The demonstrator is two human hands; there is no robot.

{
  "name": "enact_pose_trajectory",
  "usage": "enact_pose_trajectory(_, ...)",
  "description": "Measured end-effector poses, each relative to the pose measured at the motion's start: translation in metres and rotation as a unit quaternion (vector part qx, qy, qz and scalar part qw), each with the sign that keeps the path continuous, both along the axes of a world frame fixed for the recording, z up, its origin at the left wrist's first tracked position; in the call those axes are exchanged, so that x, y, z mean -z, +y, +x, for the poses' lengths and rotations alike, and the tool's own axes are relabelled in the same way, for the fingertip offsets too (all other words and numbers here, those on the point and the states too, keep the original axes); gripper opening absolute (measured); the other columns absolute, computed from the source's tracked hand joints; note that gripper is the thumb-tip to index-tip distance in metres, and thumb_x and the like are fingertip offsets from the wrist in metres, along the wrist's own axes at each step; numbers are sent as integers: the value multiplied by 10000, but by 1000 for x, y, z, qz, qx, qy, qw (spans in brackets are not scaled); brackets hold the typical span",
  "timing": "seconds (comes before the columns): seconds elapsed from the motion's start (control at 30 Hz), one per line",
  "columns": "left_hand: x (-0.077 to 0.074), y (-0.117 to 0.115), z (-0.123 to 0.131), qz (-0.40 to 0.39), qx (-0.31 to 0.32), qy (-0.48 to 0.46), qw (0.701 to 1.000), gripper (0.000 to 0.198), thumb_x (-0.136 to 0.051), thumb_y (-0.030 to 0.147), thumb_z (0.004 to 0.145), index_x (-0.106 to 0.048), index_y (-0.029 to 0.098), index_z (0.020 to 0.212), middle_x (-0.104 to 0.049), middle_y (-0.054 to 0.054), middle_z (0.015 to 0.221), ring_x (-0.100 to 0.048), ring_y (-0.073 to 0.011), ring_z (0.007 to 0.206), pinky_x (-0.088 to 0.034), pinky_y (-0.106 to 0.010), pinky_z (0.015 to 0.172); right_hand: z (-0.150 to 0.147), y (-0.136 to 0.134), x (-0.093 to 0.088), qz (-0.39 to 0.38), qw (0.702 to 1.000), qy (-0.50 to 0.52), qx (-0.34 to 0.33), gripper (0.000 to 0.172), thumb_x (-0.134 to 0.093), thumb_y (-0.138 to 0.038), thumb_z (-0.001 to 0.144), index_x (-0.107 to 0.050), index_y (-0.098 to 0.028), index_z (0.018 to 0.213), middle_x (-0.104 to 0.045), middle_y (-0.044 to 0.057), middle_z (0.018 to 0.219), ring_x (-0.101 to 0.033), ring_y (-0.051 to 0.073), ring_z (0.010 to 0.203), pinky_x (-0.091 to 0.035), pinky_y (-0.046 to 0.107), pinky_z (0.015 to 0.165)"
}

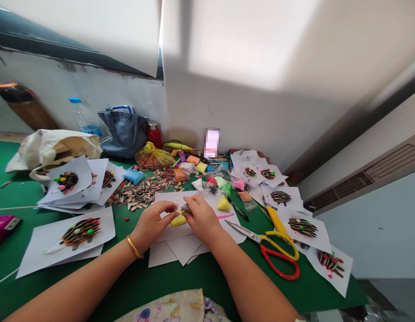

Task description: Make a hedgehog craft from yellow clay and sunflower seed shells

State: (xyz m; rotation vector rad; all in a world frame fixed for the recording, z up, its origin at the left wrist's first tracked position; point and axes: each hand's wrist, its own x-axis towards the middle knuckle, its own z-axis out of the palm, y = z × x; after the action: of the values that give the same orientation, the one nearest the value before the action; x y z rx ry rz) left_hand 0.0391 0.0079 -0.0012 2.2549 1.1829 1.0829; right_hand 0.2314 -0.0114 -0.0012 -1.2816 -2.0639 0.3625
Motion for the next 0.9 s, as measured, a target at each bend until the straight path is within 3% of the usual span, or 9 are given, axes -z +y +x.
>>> enact_pose_trajectory(0.27, -2, -2, 2, 9, 44, 39, 998, 119, -640, 198, 841, -671, 206, 956, -716, -34, 925, -654, -190, 862, -513, -318, 781, -9, -3, 2, -10, 1000, -16, -23, 553, -538, -97, 819, -473, -190, 1360, -572, 122, 1140, -550, 245, 1076, -498, 403, 921)
enact_pose_trajectory(0.43, -3, -2, 3, 31, 43, 58, 997, 86, -593, 163, 860, -667, 204, 845, -711, -30, 886, -645, -186, 846, -503, -313, 779, -11, -4, 4, -15, 1000, -10, -20, 499, -527, -109, 829, -512, -176, 1323, -585, 120, 1117, -561, 240, 1056, -497, 389, 913)
enact_pose_trajectory(0.6, -1, 1, -1, 86, 23, 56, 994, 111, -568, 211, 890, -676, 194, 874, -706, -52, 901, -640, -196, 849, -502, -333, 789, -6, -5, 0, -32, 999, 19, -21, 435, -562, -157, 851, -546, -172, 1285, -589, 110, 1106, -563, 224, 1033, -475, 366, 916)
enact_pose_trajectory(0.9, -10, 2, -4, 153, 95, 71, 981, 197, -546, 292, 926, -691, 244, 1051, -645, -46, 854, -568, -170, 796, -437, -322, 742, -4, -8, -11, -114, 989, 50, -79, 155, -532, -96, 820, -632, -193, 889, -574, 12, 833, -537, 165, 816, -417, 272, 739)
